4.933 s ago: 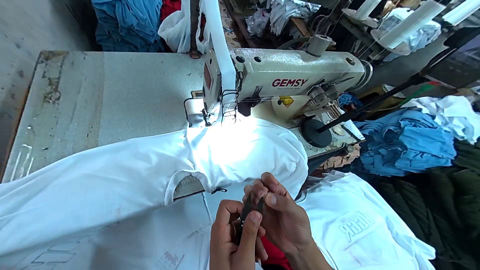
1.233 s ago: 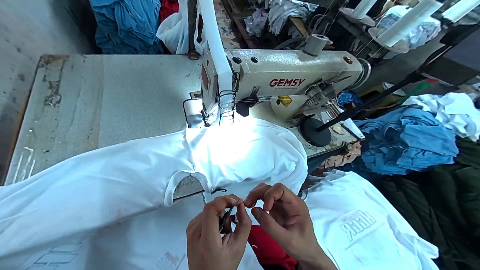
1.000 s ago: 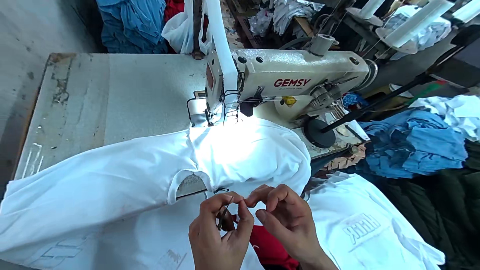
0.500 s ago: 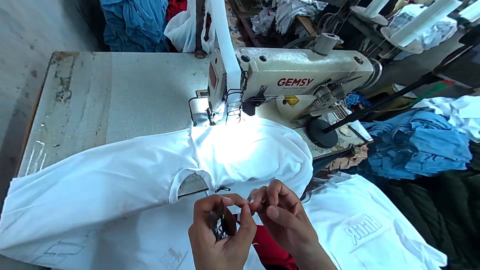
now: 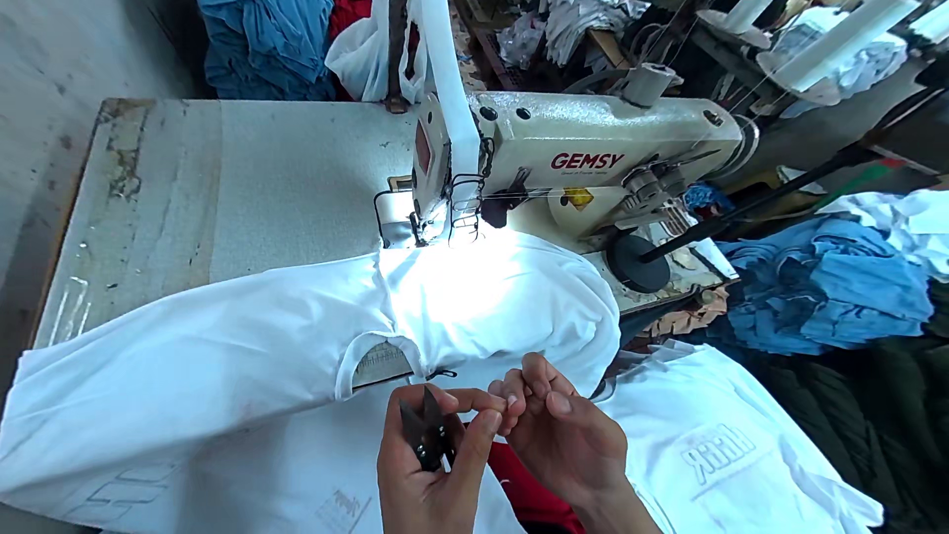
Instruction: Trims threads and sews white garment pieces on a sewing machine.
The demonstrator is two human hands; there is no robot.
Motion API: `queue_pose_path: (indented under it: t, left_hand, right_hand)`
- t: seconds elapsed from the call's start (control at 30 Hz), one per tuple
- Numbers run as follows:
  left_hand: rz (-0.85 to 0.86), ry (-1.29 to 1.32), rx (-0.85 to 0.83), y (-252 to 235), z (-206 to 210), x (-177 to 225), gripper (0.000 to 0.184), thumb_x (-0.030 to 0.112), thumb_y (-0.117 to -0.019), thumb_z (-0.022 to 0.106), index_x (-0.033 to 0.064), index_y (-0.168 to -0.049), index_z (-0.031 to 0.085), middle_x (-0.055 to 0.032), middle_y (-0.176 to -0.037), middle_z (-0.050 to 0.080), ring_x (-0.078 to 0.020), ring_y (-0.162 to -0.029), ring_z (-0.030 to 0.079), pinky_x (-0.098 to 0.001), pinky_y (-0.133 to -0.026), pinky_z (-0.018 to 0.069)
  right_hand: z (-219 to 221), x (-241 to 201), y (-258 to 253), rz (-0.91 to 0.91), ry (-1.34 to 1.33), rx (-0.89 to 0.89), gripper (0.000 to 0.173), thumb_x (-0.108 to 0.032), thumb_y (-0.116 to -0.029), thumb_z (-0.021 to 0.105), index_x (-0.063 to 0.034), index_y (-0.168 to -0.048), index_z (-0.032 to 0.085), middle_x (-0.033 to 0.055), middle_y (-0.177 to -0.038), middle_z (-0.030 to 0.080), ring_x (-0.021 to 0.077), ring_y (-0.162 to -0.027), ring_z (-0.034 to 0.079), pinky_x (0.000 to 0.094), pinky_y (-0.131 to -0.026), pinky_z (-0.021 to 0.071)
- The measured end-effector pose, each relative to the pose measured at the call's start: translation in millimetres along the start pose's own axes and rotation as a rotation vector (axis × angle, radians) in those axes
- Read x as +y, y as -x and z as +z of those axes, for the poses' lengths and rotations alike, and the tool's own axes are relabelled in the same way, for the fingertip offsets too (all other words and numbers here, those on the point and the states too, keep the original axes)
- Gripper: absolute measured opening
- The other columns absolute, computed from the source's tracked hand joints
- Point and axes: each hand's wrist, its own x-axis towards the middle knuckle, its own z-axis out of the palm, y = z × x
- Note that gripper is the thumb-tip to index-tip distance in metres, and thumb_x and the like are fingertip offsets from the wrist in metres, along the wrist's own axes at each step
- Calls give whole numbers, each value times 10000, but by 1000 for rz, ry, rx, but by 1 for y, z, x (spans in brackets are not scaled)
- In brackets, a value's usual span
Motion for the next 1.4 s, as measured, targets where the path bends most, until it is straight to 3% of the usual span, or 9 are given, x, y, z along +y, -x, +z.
queue_pose_path:
  t: [0.47,0.83,0.93,1.03,1.13,1.2,1.27,1.33,1.4]
  left_hand:
    - [68,-25,-45,3,-1,-4,235,-15,-949,545,119,-1134,491,-2,-955,722,0,-666,606,-113,-515,435]
    - [-7,-65,-20,6,1,-4,253,63,-939,674,99,-1133,514,10,-953,699,15,-639,564,-109,-525,438]
    - [-34,-200,-32,7,1,-5,191,160,-995,640,72,-1125,532,25,-881,684,18,-581,546,-127,-475,445]
    - [-26,-456,-80,11,1,-10,286,221,-982,655,7,-1130,537,1,-835,665,8,-613,600,-156,-527,533]
    - [-15,-645,-95,14,2,-17,422,136,-832,710,-39,-1157,506,-23,-837,662,1,-718,644,-167,-643,564]
    - [7,-642,-145,12,-1,-18,424,134,-828,720,-24,-1162,513,-19,-852,671,-3,-732,654,-176,-650,573]
    - [33,-629,-252,3,-9,-14,415,191,-908,728,-28,-1217,557,-55,-982,712,-58,-856,699,-243,-758,616]
    - [86,-742,-291,-17,-21,-5,376,289,-960,703,10,-1203,638,-66,-1074,725,-110,-970,709,-308,-857,611]
    - [150,-910,-288,-50,-33,2,337,332,-999,641,51,-1177,691,-70,-1089,729,-157,-984,708,-361,-862,603]
  right_hand:
    - [3,0,0,21,-119,22,162,-234,-973,623,-87,-1008,680,53,-923,672,184,-906,669,350,-850,537]
    - [3,0,-1,6,-112,21,146,-227,-974,624,-92,-997,676,47,-907,665,173,-891,664,342,-842,536]
    - [-2,3,0,-79,332,72,193,-291,-996,644,-129,-1097,673,36,-1032,688,144,-964,666,317,-864,551]
    - [-6,8,1,-56,987,-26,542,-433,-994,661,-41,-1362,591,104,-1363,609,182,-1203,612,348,-990,548]
    - [-3,16,2,14,1047,-105,441,-295,-1074,548,38,-1358,598,164,-1434,592,205,-1335,561,371,-1128,473]
    - [-4,20,0,-16,970,-29,381,-227,-1109,455,41,-1307,639,150,-1380,637,205,-1296,597,369,-1118,488]
    - [-7,19,-4,-91,877,80,409,-282,-1129,387,-12,-1329,621,107,-1297,694,189,-1194,663,363,-1041,543]
    - [-10,12,-14,-204,836,191,389,-316,-1132,365,-55,-1332,574,75,-1084,747,190,-998,735,388,-911,618]
    - [-18,0,-29,-307,1068,260,361,-257,-1135,368,-16,-1314,571,3,-854,675,91,-721,682,296,-670,633]
